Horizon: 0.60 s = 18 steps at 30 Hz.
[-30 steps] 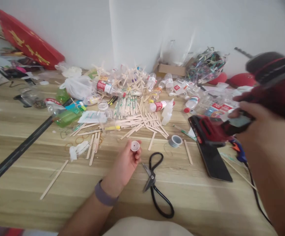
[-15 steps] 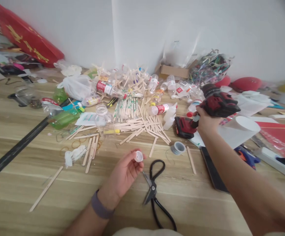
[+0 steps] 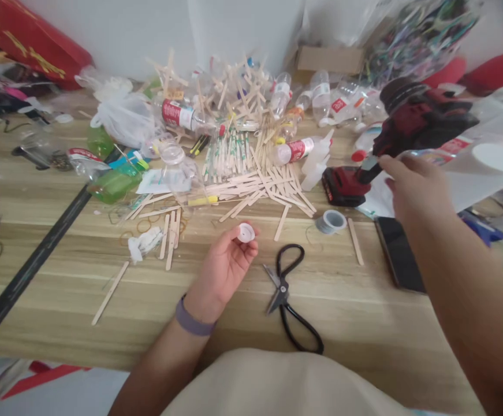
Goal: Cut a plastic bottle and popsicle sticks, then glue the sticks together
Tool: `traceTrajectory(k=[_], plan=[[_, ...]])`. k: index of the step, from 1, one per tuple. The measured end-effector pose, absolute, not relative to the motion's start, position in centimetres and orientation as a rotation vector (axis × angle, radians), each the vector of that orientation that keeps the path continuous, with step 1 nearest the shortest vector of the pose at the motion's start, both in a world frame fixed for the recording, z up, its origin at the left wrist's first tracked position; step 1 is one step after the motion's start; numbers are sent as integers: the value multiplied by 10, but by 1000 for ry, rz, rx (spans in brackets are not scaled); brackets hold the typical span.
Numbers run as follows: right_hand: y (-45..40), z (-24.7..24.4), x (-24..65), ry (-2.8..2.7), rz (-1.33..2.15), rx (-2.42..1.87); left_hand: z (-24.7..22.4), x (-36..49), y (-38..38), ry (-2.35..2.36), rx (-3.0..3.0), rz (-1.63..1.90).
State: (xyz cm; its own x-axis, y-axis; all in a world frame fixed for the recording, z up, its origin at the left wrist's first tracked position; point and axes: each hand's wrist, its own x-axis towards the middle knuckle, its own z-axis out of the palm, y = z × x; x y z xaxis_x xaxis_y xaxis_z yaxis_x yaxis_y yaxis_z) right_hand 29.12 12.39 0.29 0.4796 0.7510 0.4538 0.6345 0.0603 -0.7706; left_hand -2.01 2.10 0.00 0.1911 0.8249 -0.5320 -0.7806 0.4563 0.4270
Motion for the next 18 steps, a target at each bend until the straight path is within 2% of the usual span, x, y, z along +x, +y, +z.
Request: traceTrajectory(k=[3,5,7,11,18], plan=[[40,-7,263,-1272,48,-1672,1,-22,22,766,76,1158],[-11,-18,236,-2045,236,-1528,2,-22,22,749,77,1154],[-44,-30,212,-2690,463,-1165,4,-23,21,731,84,1156],[-56,-44,197,-2825,204,-1214,11,-23,13,711,100,1160],[-48,-39,209,-2792,168,-1269,4,-19,-2,655,192,1089]])
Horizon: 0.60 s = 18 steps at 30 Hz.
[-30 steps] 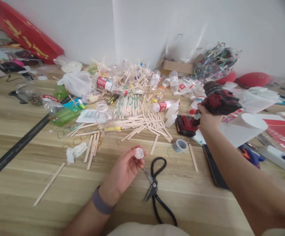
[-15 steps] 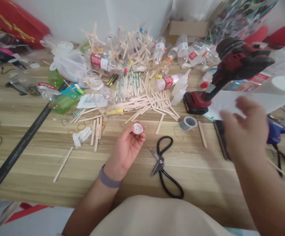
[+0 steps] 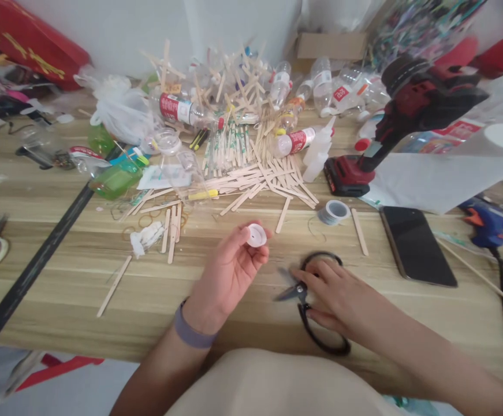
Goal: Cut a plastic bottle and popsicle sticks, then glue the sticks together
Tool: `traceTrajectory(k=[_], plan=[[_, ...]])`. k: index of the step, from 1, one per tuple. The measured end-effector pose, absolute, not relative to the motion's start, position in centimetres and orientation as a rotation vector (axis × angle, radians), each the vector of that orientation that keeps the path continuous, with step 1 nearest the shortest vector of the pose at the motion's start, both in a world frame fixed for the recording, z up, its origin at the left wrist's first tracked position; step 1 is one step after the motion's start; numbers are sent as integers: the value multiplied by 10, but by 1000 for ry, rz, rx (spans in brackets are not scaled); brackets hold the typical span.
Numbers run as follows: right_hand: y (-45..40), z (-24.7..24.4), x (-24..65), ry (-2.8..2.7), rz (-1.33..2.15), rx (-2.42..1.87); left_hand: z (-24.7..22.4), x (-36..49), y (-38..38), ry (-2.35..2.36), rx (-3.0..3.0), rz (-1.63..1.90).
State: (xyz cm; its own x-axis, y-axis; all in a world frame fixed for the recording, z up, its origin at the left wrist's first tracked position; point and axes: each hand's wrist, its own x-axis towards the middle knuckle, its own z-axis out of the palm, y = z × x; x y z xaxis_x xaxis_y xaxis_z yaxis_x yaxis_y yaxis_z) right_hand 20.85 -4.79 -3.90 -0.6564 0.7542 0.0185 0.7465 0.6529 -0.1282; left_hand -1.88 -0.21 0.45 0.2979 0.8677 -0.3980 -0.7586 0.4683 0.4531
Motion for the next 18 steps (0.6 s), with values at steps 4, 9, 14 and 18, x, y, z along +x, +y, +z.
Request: traceTrajectory(k=[4,9,14,18], plan=[[-55,-45,212,-2724,69,-1259,-5,-16,-4,619,238,1065],[-61,-52,222,-2710,2,-1226,-11,-17,-4,555,300,1066],[-68,-51,233,-2199,797,-1634,-17,-19,-5,493,384,1118],[-72,-35,242,-1815,1213,-1706,-22,-19,-6,524,440,1121]])
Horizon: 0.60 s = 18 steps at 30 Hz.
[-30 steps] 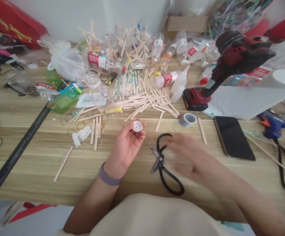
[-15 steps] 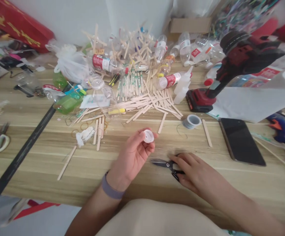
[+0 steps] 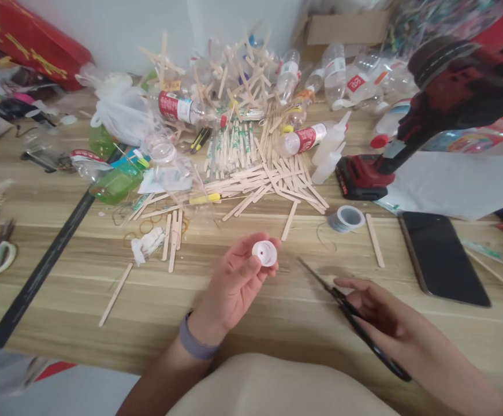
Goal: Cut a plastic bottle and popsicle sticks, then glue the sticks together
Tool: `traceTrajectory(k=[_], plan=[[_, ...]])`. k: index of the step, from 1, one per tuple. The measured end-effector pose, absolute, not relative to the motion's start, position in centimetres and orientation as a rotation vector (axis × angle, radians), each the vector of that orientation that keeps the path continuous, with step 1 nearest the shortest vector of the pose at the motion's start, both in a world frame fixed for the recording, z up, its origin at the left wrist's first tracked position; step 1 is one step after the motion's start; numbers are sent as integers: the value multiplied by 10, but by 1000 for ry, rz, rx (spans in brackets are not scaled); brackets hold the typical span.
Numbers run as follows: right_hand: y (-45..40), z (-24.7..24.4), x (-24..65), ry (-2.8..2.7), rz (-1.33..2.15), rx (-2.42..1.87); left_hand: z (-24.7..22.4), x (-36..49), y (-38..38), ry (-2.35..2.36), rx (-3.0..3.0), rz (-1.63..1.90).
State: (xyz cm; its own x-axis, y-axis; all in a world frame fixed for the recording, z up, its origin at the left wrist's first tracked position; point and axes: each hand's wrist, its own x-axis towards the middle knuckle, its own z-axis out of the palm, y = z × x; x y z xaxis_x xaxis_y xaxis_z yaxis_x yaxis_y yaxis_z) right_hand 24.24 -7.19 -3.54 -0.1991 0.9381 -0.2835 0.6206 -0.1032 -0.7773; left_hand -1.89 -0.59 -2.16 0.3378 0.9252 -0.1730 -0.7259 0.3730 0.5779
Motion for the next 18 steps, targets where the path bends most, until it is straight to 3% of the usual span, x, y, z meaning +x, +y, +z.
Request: traceTrajectory(k=[8,12,18], plan=[[-57,12,219,-2185,543,-1417,-25,-16,-7,604,555,1148],[-49,19,209,-2340,365,-1382,-24,-15,-9,662,564,1140],[-46,23,202,-2531,-165,-1311,-26,-15,-12,706,628,1127]])
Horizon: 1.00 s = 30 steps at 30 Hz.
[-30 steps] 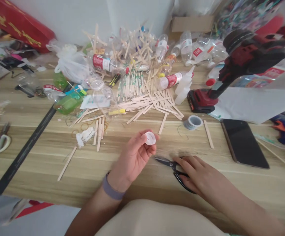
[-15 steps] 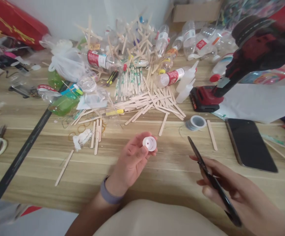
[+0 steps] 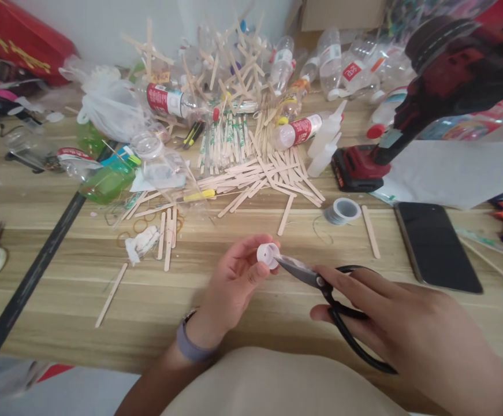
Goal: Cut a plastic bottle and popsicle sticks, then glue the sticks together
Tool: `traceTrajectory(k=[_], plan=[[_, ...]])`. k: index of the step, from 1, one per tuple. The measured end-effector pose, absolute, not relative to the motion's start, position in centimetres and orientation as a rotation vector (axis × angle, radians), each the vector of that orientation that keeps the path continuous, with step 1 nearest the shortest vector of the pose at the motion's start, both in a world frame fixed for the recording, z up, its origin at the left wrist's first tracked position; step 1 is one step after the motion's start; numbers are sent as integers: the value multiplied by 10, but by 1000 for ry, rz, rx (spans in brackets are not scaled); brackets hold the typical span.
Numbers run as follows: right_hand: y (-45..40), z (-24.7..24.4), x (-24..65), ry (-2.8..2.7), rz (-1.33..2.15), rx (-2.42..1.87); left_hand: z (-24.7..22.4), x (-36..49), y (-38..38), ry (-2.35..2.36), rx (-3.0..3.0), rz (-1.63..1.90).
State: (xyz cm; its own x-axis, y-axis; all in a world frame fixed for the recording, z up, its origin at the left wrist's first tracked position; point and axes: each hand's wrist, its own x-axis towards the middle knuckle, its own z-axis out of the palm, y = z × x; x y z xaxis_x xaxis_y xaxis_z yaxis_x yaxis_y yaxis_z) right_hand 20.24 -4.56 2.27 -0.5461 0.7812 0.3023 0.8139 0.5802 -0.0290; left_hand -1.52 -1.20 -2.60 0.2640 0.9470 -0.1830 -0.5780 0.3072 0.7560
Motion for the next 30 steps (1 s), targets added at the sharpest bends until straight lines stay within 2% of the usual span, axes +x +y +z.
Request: traceTrajectory(k=[7,22,30], plan=[[-43,26,197,-2632,-349,-1329,-26,-16,-15,717,678,1083],[-41,32,193,-2654,-454,-1263,-28,-17,-16,758,722,1076],[-42,30,197,-2650,-399,-1303,-25,-15,-14,696,633,1025]])
